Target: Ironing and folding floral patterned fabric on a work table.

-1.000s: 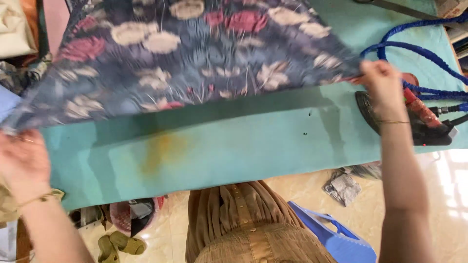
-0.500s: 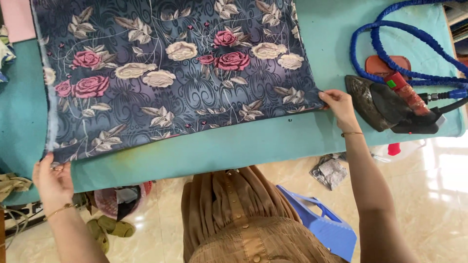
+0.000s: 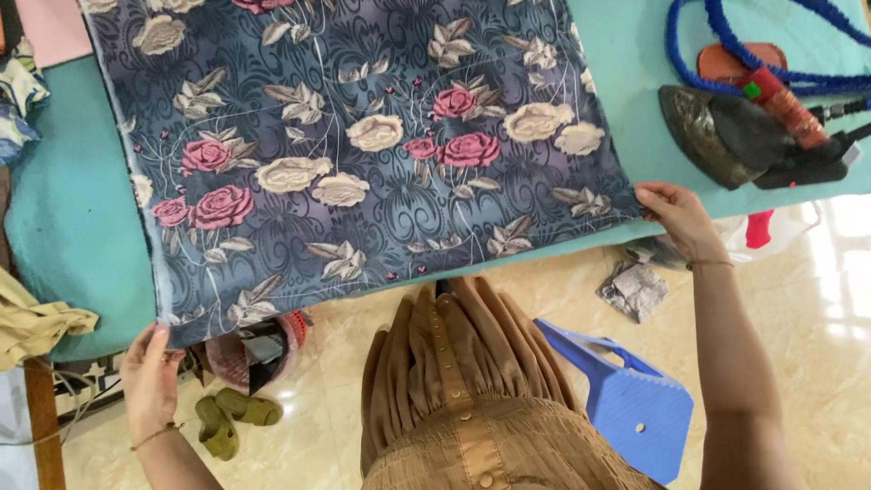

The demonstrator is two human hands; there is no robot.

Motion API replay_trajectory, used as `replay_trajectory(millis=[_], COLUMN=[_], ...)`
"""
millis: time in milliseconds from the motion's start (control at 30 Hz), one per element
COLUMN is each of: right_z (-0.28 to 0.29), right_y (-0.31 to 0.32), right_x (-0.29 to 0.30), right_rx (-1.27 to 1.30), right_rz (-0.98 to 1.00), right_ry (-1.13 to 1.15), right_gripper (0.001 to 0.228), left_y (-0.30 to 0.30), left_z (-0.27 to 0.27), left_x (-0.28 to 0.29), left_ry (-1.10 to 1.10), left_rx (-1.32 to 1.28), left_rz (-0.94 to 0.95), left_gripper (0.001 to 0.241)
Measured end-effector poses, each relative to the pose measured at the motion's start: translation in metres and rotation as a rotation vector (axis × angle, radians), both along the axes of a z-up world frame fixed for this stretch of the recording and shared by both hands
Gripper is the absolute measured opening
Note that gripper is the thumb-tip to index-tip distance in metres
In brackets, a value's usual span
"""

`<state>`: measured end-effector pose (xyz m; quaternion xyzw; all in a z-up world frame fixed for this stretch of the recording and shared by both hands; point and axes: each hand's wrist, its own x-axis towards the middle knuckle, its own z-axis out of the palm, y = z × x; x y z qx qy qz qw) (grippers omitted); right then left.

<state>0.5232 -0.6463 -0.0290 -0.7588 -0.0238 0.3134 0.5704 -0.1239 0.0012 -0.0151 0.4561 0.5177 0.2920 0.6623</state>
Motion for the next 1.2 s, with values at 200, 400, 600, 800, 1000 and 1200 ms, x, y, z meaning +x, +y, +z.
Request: replay_trajectory(millis=[200,400,600,800,1000,1200], right_z=[-0.022,-0.022,-0.052,-0.051,-0.068,-0.059], right_y=[-0.019,-0.030,-0.044,-0.025,-0.039,-0.056], right_x=[-0.014,-0.044,-0.046,-0.065,-0.062,-0.062], right_rx=[-0.063,-0.026,-0.098,-0.004,-0.046,0.007], right_rz=[-0.043,-0.221,-0.263,-0.435,-0.463,-0.417], right_ry=[-0.151,-0.171,-0.196,-0.176,-0.123,-0.297], right_gripper=[0.023,0.020,0.021,0.035,0.045,0.033], left_y=[-0.019,-0.065,-0.087,-0.055,-0.051,-0.086], left_z=[0.005,-0.020,-0.032,-0.090,-0.108,-0.037], left_x=[-0.010,-0.025,-0.019,-0.025,-0.025,0.014], left_ry=[0.188,-0.308,0.172,0.112,0.256,-0.071], left_rx=[0.088,0.119,0.287,0.206,0.102,0.051], left_rz=[-0.022,0.186,0.059,-0.095,0.016,0.213], left_gripper=[0.035,0.027,0.036,0.038,0.028,0.014])
